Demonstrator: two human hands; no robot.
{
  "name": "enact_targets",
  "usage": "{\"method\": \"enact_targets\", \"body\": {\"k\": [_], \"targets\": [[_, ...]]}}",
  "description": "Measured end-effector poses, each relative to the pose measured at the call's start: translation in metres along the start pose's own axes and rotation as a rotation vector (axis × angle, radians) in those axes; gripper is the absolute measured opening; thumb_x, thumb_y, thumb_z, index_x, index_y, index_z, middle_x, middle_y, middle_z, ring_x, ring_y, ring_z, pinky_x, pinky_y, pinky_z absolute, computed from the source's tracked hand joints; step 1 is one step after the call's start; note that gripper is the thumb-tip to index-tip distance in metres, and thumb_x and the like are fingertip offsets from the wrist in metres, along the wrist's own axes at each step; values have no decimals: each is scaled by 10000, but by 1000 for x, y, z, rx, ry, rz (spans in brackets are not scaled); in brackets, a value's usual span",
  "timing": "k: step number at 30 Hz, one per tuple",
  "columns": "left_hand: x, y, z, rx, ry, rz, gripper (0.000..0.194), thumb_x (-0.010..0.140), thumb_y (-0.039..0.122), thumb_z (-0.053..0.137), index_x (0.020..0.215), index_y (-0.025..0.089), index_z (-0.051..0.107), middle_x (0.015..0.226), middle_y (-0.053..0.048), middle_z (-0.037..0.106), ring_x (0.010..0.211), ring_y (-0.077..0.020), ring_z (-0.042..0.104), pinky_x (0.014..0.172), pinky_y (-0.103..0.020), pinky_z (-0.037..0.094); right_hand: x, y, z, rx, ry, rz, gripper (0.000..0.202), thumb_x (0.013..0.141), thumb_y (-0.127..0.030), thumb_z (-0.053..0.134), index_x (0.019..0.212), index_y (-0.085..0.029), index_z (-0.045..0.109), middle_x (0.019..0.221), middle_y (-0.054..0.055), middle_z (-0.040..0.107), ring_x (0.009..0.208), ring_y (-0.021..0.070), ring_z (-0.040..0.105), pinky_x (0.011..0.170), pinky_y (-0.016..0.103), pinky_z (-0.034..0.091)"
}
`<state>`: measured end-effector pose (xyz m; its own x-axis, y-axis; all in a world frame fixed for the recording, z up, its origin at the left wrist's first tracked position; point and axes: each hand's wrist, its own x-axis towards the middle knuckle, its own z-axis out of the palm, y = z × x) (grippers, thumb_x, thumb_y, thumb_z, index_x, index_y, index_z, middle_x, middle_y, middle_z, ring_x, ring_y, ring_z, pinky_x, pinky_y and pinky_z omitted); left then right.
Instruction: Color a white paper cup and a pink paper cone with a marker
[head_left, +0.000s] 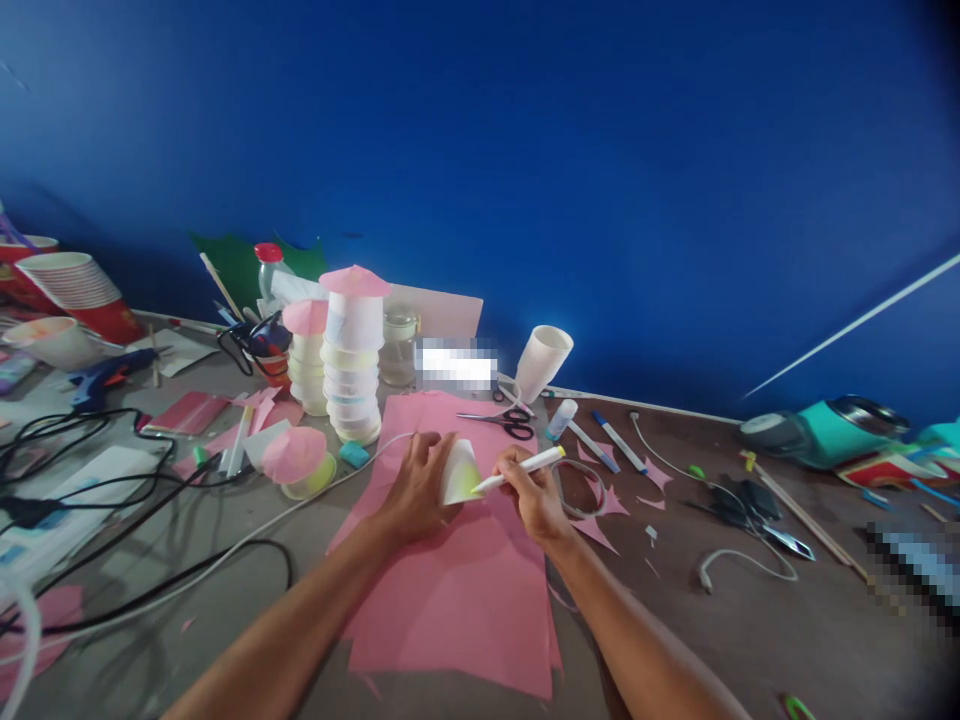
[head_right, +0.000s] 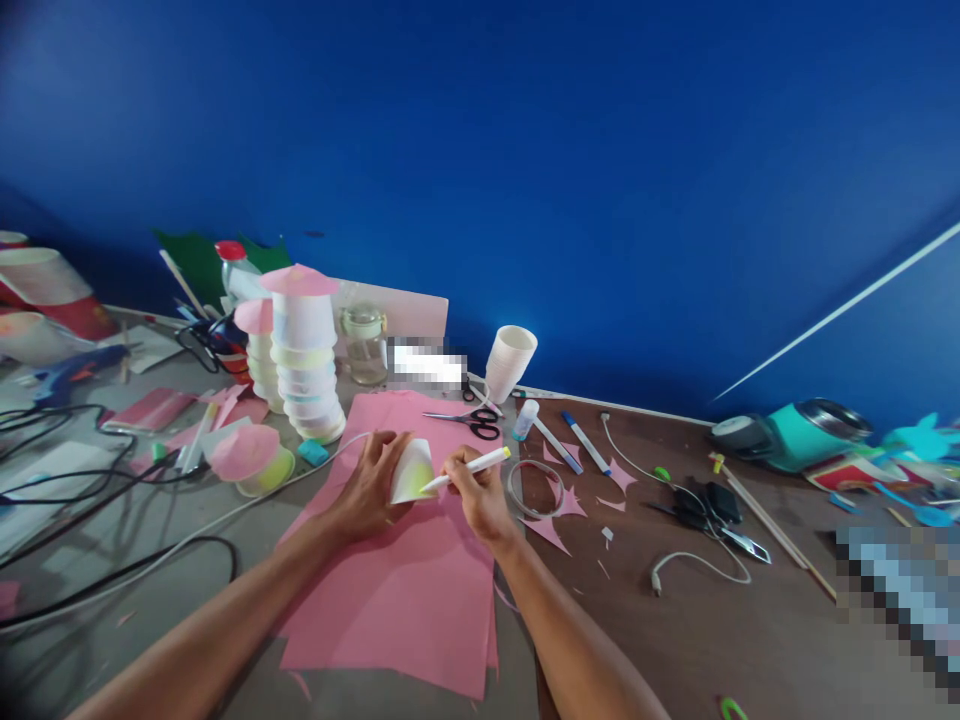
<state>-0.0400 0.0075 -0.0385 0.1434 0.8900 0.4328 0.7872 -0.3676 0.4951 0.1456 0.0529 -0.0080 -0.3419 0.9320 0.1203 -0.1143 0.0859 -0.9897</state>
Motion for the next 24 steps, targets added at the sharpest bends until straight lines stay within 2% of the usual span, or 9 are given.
{"method": "enact_targets", "body": {"k": [3, 8, 14, 19, 24], "targets": [[0, 0, 0, 3, 13, 10, 816, 735, 296, 654, 1451, 213, 272, 1259, -160, 426, 1191, -359, 436, 970, -571, 465, -1, -4, 3, -32, -22, -32, 378, 818, -501, 619, 591, -208, 544, 524, -48, 426, 504, 100, 366, 509, 251, 318], [1, 2, -1, 8, 14, 8, 801, 739, 338, 656, 1438, 183, 298, 1231, -170, 446, 1167, -359, 450, 955, -549, 473, -2, -2, 6, -73, 7, -70, 385, 850, -566, 585, 691, -215, 587, 578, -36, 491, 530, 111, 396, 513, 251, 337], [1, 3, -2, 26, 32, 14, 751, 754, 336, 619, 1427, 189, 319, 1189, -159, 466, 1126, -350, 481, 936, -534, 480, -4, -6, 5, -111, -73, -48, 404, 850, -550, 588, 628, -214, 553, 545, -45, 443, 525, 110, 386, 519, 254, 340], [2, 4, -3, 25, 13, 14, 780, 744, 326, 638, 1432, 188, 297, 1201, -157, 456, 1144, -355, 460, 934, -539, 479, -4, -6, 6, -136, -7, -94, 369, 857, -551, 580, 711, -212, 586, 590, -33, 500, 555, 119, 421, 521, 252, 345], [2, 5, -3, 35, 14, 6, 745, 756, 318, 637, 1416, 176, 322, 1203, -156, 450, 1142, -339, 455, 948, -521, 471, -4, -8, 7, -127, -86, -74, 406, 863, -547, 577, 639, -209, 550, 563, -41, 463, 523, 107, 395, 507, 246, 339]]}}
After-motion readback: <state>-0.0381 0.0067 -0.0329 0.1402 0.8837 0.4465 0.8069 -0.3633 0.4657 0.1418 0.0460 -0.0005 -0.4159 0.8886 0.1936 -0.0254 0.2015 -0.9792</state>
